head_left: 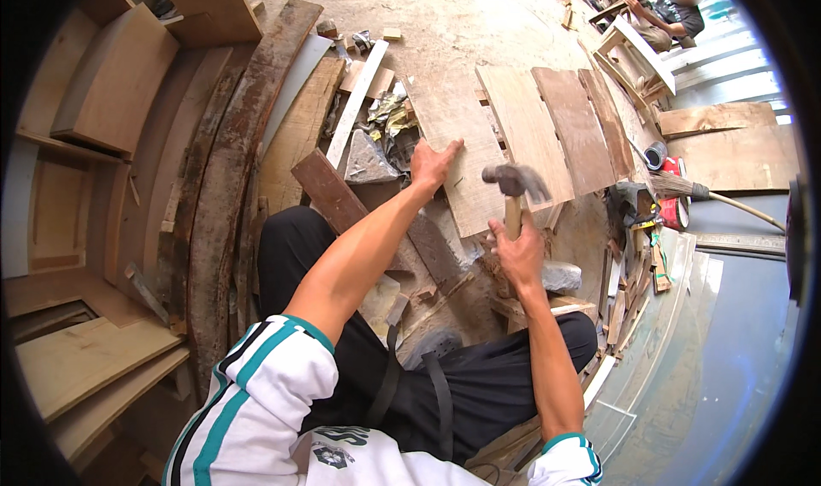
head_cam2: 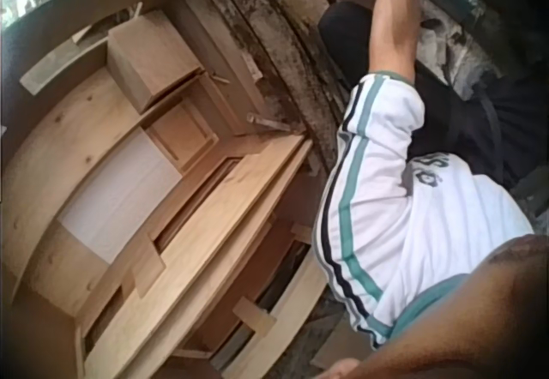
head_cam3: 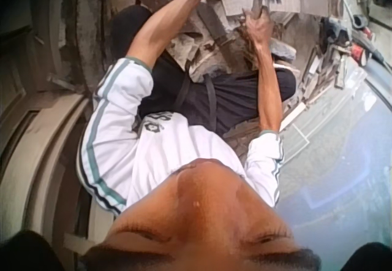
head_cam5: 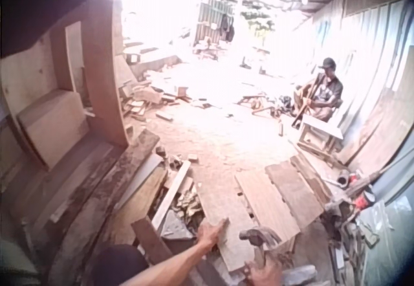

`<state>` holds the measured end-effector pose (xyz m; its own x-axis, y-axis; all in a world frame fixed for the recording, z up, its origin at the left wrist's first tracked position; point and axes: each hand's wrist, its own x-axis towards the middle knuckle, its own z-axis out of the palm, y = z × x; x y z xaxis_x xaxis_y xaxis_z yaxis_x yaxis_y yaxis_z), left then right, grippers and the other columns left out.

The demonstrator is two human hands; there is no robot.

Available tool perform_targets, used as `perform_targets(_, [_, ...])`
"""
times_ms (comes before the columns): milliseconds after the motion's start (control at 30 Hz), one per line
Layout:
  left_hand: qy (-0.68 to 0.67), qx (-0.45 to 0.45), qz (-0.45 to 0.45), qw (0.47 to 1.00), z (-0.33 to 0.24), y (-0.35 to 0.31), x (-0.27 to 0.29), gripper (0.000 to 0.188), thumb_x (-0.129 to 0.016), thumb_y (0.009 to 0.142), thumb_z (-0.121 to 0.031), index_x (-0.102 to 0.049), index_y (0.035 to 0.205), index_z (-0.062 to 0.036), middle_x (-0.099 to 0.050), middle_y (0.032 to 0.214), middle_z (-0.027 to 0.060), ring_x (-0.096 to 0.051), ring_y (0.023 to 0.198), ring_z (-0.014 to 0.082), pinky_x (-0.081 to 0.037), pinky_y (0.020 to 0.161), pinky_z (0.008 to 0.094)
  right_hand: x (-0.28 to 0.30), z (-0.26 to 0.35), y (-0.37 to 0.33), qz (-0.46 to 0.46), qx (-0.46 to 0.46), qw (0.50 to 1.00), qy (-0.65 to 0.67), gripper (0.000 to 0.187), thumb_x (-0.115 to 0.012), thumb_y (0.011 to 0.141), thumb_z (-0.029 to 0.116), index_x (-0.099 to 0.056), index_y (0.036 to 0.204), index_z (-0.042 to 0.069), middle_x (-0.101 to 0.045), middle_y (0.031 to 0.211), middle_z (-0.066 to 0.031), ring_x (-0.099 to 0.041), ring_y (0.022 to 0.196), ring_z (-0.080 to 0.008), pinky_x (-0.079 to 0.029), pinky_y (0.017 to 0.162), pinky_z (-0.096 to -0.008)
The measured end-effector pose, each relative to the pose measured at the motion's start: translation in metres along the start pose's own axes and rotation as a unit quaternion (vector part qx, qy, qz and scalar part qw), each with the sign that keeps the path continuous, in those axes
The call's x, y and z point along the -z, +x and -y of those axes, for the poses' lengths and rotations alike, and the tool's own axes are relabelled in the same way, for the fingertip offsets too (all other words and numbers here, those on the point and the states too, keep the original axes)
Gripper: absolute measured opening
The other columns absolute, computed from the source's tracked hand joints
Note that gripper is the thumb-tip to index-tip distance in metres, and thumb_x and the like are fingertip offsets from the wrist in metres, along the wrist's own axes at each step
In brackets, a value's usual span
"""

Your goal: The person sits on the floor and assembles a wooden pallet by arranging planks and securing them with nails. They use a hammer to drive nails into the wood and adjust the position of the planks and supporting blocks throughout the process.

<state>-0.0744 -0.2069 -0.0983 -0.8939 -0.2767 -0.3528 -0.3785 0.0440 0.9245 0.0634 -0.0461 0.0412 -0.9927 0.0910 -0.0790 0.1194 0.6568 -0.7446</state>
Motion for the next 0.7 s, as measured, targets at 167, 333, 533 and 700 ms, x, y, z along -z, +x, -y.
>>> perform_targets(167, [-0.049,-0.02,0.012,0.999,-0.007,-0.01,-0.003,0.061,-0.081,0.076,-0.044,-0.062,0.11,0.004,-0.071,0.104,0.0201,-0.07,0.094,0.0296,-0.053,0.084,0.0383,0.021,0.067,0.008,-0.009,0.002,1.0,0.002,0.037,-0.068,0.093,0.033,-0.054,0.103,0.0,-0.064,0.076,-0.0179,-0.069,0.078,-0.0362,-0.05,0.066,-0.0468])
perform_targets(333, [-0.074,-0.014,0.019,0.997,-0.008,-0.008,-0.001,0.055,-0.082,0.077,-0.039,-0.064,0.107,0.0027,-0.073,0.101,0.0174,-0.07,0.091,0.0256,-0.054,0.082,0.0358,-0.001,0.061,0.007,0.075,-0.029,0.991,-0.107,0.036,-0.064,0.093,0.03,-0.05,0.111,0.002,-0.064,0.082,-0.0316,-0.064,0.084,-0.0523,-0.048,0.071,-0.0538])
perform_targets(533, [-0.092,-0.019,0.029,0.995,-0.001,-0.005,-0.001,0.051,-0.081,0.078,-0.038,-0.065,0.107,0.0016,-0.073,0.1,0.0165,-0.071,0.089,0.0247,-0.054,0.081,0.0353,0.014,0.089,0.002,0.033,0.006,0.994,-0.101,0.038,-0.064,0.093,0.026,-0.05,0.114,-0.002,-0.065,0.085,-0.0306,-0.065,0.085,-0.0505,-0.049,0.073,-0.0514])
perform_targets(700, [-0.075,-0.016,0.023,0.997,-0.002,-0.004,-0.003,0.049,-0.08,0.079,-0.036,-0.066,0.107,0.0018,-0.073,0.1,0.0155,-0.07,0.088,0.0225,-0.054,0.08,0.034,0.01,0.092,0.001,-0.095,0.108,0.989,-0.035,0.039,-0.063,0.094,0.027,-0.051,0.114,-0.004,-0.066,0.084,-0.0261,-0.065,0.077,-0.0468,-0.05,0.073,-0.0493])
